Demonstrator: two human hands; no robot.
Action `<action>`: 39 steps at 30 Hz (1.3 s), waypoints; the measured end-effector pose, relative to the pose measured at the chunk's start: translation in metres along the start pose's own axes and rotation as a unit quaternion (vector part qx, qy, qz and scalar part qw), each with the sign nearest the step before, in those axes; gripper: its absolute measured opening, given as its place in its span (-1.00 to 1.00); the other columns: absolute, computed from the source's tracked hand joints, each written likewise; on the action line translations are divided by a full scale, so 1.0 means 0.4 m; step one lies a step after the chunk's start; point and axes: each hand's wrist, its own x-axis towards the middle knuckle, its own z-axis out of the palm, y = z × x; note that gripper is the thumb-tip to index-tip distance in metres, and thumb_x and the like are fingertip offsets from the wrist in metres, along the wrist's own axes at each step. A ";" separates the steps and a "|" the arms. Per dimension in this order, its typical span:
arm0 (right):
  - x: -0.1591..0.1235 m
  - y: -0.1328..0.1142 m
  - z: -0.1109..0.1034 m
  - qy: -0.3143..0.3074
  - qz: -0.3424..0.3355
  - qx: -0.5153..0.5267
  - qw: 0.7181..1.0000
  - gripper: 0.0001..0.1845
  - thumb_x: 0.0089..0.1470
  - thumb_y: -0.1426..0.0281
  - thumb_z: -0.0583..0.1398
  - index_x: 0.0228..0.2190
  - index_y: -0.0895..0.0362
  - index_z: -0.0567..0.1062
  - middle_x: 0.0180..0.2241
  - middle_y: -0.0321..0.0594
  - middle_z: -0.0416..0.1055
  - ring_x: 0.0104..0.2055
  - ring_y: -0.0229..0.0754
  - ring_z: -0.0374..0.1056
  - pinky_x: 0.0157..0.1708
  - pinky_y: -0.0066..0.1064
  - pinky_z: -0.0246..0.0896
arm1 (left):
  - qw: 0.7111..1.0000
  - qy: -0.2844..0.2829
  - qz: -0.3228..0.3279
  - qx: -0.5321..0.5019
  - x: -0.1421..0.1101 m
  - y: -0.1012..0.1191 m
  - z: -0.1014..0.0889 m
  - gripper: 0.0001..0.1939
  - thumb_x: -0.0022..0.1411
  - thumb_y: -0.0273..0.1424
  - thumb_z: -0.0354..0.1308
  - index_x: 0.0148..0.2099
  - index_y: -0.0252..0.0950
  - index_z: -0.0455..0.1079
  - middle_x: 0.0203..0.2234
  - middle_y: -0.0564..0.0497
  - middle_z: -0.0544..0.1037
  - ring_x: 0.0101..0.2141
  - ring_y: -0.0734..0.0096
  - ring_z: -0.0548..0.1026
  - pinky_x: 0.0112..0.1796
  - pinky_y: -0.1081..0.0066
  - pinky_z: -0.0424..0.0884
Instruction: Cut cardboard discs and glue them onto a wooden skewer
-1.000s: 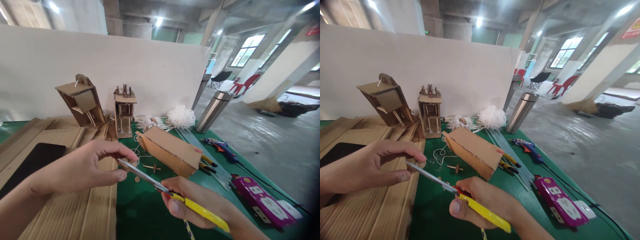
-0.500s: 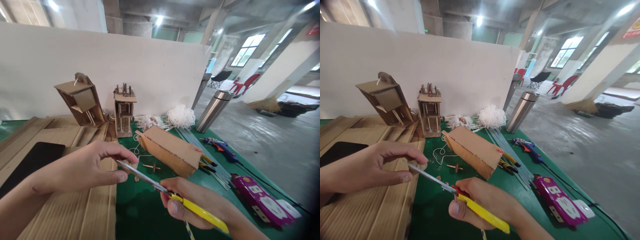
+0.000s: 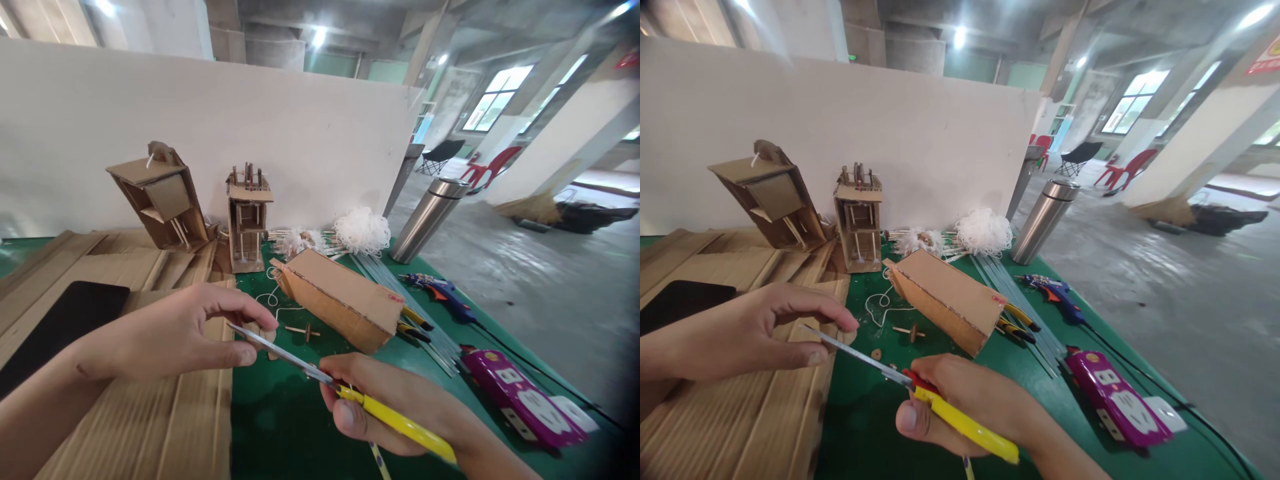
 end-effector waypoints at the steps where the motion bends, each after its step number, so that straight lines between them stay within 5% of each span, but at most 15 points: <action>1: 0.000 0.000 0.000 -0.002 0.000 0.003 1.000 -0.23 0.06 -0.29 -0.17 -0.39 0.16 0.32 -0.51 -0.25 0.26 -0.54 -0.29 0.15 -0.57 -0.48 0.07 | 1.000 0.001 0.000 -0.002 -0.001 -0.003 0.001 -0.73 0.16 -0.22 0.23 -0.07 -0.02 0.51 -0.18 0.14 0.60 -0.17 0.34 0.54 -0.15 0.48 0.40; 39: 0.006 0.030 0.020 0.019 0.031 0.000 0.999 -0.26 0.02 -0.34 -0.13 -0.51 0.12 0.16 -0.61 -0.42 0.05 -0.59 -0.39 -0.08 -0.65 -0.48 -0.23 | 1.000 -0.005 0.002 -0.024 0.006 -0.027 0.007 -0.72 0.15 -0.20 0.25 -0.06 -0.03 0.51 -0.16 0.09 0.59 -0.13 0.24 0.52 -0.12 0.41 0.42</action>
